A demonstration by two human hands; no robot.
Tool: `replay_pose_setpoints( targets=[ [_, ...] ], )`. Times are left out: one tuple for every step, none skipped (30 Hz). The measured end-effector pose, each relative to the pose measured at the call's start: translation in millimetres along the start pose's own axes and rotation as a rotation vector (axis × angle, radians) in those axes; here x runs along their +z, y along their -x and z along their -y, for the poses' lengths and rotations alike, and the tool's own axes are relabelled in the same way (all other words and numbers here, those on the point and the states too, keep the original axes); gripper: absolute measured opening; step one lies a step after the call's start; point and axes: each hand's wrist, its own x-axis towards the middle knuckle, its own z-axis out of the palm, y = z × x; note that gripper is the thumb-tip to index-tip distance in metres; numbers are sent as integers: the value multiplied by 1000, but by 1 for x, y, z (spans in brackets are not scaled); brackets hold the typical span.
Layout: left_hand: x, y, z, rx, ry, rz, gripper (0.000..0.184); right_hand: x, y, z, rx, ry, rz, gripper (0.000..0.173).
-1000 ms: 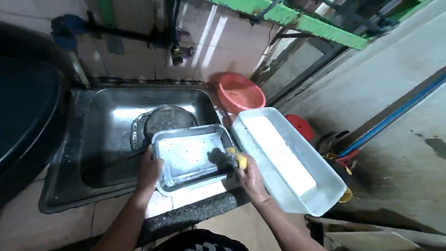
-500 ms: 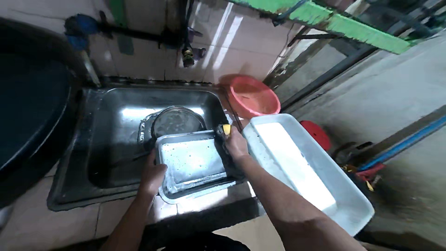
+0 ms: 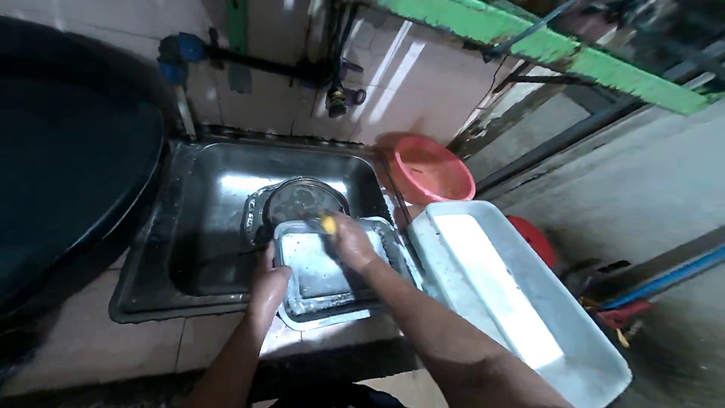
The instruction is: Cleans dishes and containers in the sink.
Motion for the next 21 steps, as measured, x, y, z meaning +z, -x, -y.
replay_pose_setpoints(
  targets=[
    [0, -1, -1, -2, 47, 4, 75, -6, 10, -22, 42, 8, -39, 51],
    [0, -2, -2, -5, 96, 9, 75, -11, 21, -37, 66, 8, -90, 52],
    [0, -2, -2, -10, 131, 19, 75, -17, 32, -46, 90, 6, -125, 50],
    [-1, -3, -2, -13, 146, 28, 75, -22, 42, -50, 105, 5, -157, 48],
    [-1, -3, -2, -15, 143, 38, 75, -22, 50, -54, 119, 15, -187, 43],
    [-2, -2, -3, -22, 130, 45, 75, -18, 54, -57, 146, 48, -201, 38],
    [-2, -2, -4, -32, 115, 51, 75, -12, 53, -55, 219, 99, -147, 36],
    [-1, -2, -4, -41, 101, 54, 75, -6, 49, -47, 281, 147, -71, 36],
    [-1, -3, -5, -45, 91, 58, 74, -1, 42, -34, 308, 170, -2, 37],
    [0, -3, -3, -44, 84, 66, 75, 4, 35, -17, 309, 173, 62, 37],
    [0, -4, 0, -38, 73, 73, 75, 8, 27, 1, 295, 172, 120, 37],
    [1, -5, 1, -39, 63, 81, 76, 11, 17, 19, 280, 168, 173, 37],
    [1, -5, 0, -40, 54, 83, 77, 14, 7, 35, 265, 152, 206, 37],
    [0, -4, -1, -35, 49, 80, 77, 18, -1, 49, 261, 128, 231, 37],
    [0, -4, 0, -23, 50, 80, 76, 21, -8, 60, 263, 105, 247, 36],
    [0, -5, 1, -11, 57, 84, 76, 24, -13, 68, 265, 85, 253, 34],
    [0, -5, 2, -3, 60, 86, 75, 26, -16, 73, 269, 66, 254, 34],
    [-1, -4, 2, -3, 56, 86, 76, 28, -17, 76, 274, 57, 258, 34],
    [-1, -4, 3, -2, 55, 79, 76, 28, -19, 77, 274, 58, 267, 33],
    [-1, -4, 3, 2, 59, 79, 75, 29, -19, 78, 258, 66, 279, 33],
    [-2, -4, 3, 10, 71, 81, 72, 28, -18, 78, 221, 84, 292, 35]
  ],
)
